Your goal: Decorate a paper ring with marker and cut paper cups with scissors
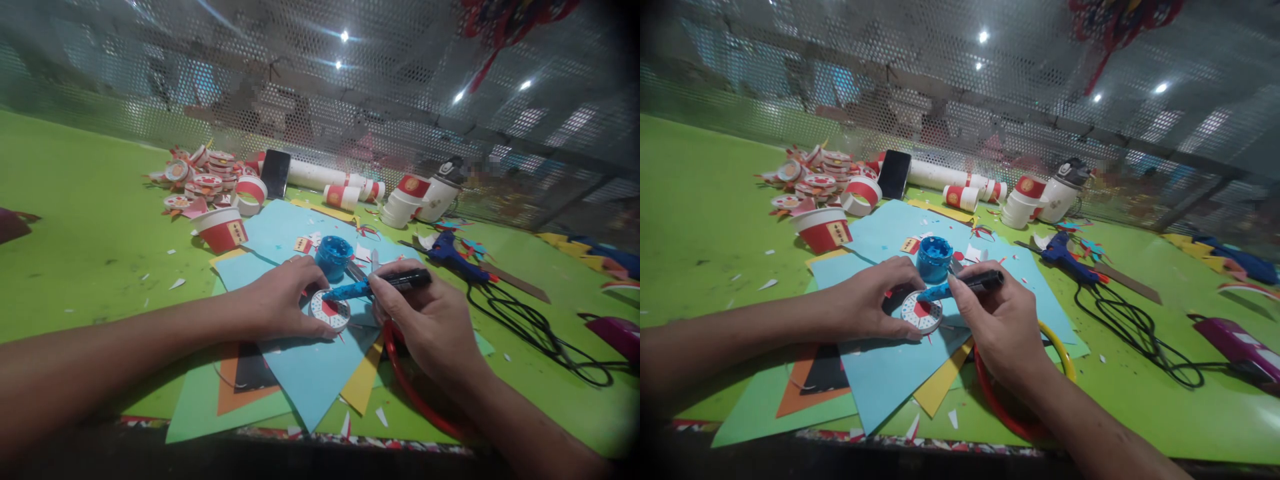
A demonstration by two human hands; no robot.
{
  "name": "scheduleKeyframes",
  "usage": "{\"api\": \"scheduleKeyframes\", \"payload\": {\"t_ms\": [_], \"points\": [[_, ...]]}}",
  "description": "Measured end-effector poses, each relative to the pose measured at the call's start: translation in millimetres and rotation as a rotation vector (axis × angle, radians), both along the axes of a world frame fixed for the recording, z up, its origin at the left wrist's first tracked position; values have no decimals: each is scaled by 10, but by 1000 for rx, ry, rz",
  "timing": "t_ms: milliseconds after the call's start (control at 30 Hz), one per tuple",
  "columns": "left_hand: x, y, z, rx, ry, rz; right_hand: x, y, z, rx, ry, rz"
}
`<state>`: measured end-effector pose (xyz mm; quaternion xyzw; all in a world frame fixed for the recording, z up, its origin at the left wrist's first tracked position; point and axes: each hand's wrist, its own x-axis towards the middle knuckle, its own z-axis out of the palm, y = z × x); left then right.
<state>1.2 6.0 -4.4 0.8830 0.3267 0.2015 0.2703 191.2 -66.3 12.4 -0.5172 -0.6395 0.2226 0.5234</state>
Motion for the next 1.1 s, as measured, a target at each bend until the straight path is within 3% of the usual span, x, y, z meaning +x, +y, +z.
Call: {"api": "scheduleKeyframes", "payload": {"t_ms": [333,833,1000,1100], "points": [[7,-10,-1,-17,0,12,27,49,-48,-54,51,-65],[-1,5,-16,-23,11,4,51,36,-57,-90,41,14],[-2,8,-10,-18,8,-6,50,34,-32,-152,123,18],[-5,11,-10,-5,11,-11,57,28,-22,-99,207,-16]]}}
